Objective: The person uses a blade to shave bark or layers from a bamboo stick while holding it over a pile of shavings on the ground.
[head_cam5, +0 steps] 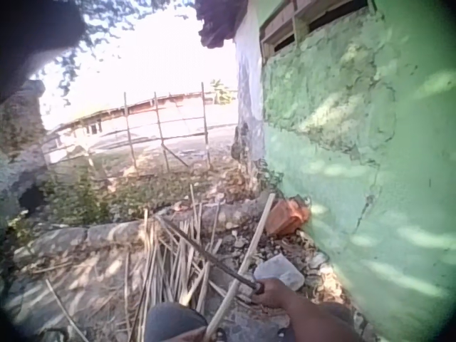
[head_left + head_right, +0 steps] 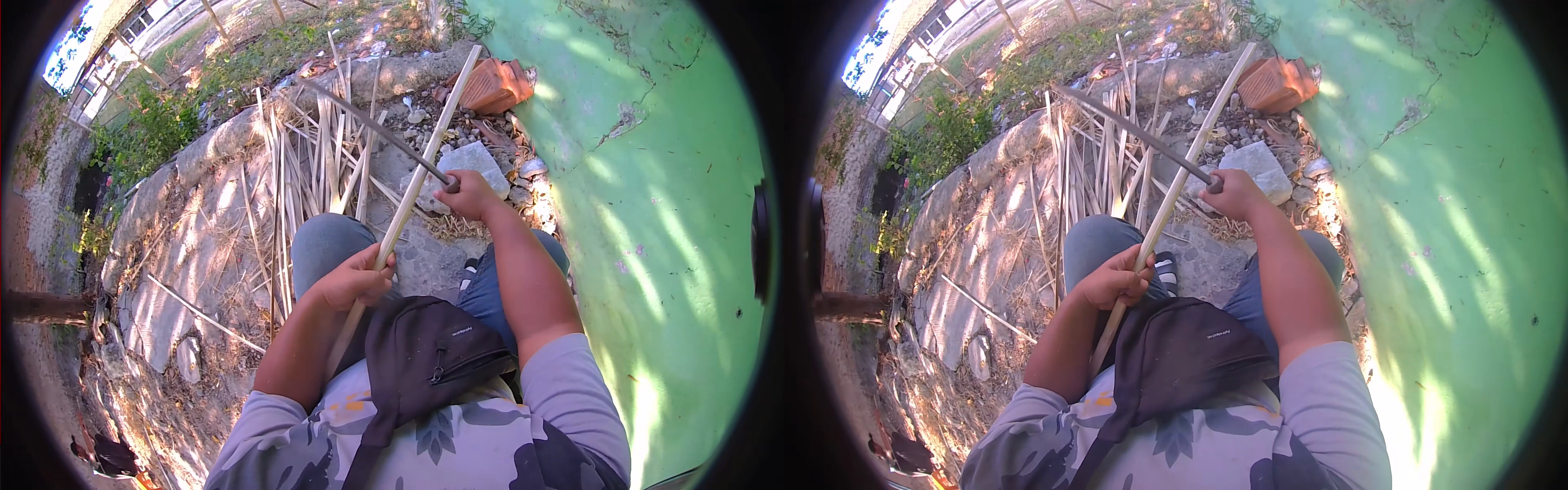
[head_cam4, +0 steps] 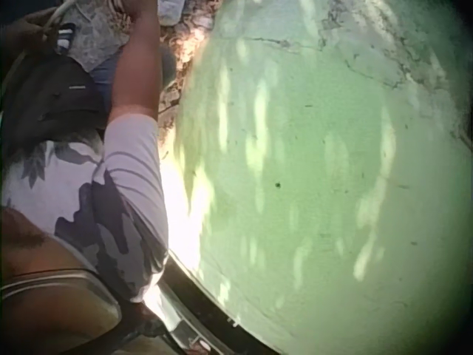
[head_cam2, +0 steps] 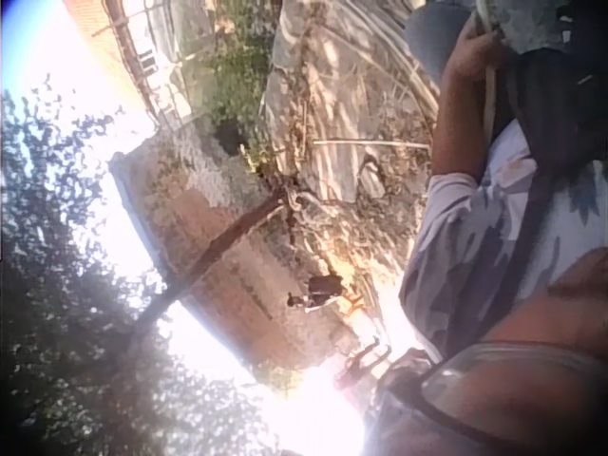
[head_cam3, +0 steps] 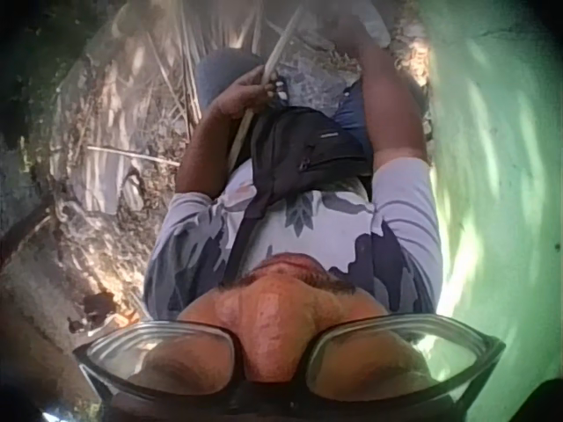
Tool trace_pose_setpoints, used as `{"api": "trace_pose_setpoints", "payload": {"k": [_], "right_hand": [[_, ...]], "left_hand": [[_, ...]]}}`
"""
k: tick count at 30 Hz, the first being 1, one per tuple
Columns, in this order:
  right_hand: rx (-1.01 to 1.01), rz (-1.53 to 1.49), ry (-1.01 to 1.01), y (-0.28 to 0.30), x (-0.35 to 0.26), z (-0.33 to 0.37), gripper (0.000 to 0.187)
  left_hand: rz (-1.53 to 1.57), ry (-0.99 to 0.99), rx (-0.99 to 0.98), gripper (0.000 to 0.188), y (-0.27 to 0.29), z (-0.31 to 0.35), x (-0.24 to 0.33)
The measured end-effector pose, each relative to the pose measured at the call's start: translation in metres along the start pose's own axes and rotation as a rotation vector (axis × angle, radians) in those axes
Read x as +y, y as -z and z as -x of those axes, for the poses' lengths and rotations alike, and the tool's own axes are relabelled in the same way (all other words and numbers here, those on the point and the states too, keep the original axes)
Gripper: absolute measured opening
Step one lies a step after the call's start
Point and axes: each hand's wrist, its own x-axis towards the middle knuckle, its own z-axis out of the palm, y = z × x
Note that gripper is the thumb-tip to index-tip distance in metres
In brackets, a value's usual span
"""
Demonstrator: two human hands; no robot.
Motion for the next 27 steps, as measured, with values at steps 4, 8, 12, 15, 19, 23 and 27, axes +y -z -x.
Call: {"api": "trace_pose_setpoints", "payload": {"k": [4, 8, 12, 15, 19, 23, 27], "right_hand": [[0.1, 0.146, 0.007, 0.0, 0.007, -0.006, 0.029], [0.019, 0.17, 0.106, -0.009, -0.02, 0.003, 0.024], [-0.132, 0.324, 0.338, -0.014, -0.032, 0.011, 0.019], [-0.049, 0.358, 0.293, -0.009, -0.004, 0.003, 0.023], [-0.04, 0.117, 0.051, -0.009, 0.004, -0.002, 0.024], [-0.024, 0.12, 0.138, -0.014, -0.028, 0.01, 0.025], [-0.078, 0.322, 0.369, -0.015, -0.027, 0.005, 0.023]], "left_hand": [[0.036, 0.028, 0.041, 0.034, 0.003, -0.003, 0.001], [0.124, 0.037, 0.04, 0.033, 0.008, 0.0, 0.001], [0.098, 0.022, 0.046, 0.034, 0.006, 0.002, 0.0], [0.051, 0.003, 0.022, 0.035, 0.0, 0.002, 0.001], [0.076, -0.009, 0.027, 0.036, 0.006, 0.0, 0.0], [0.232, 0.0, 0.027, 0.037, 0.009, 0.004, 0.001], [0.186, -0.016, 0.0, 0.037, 0.008, 0.006, 0.001]]}}
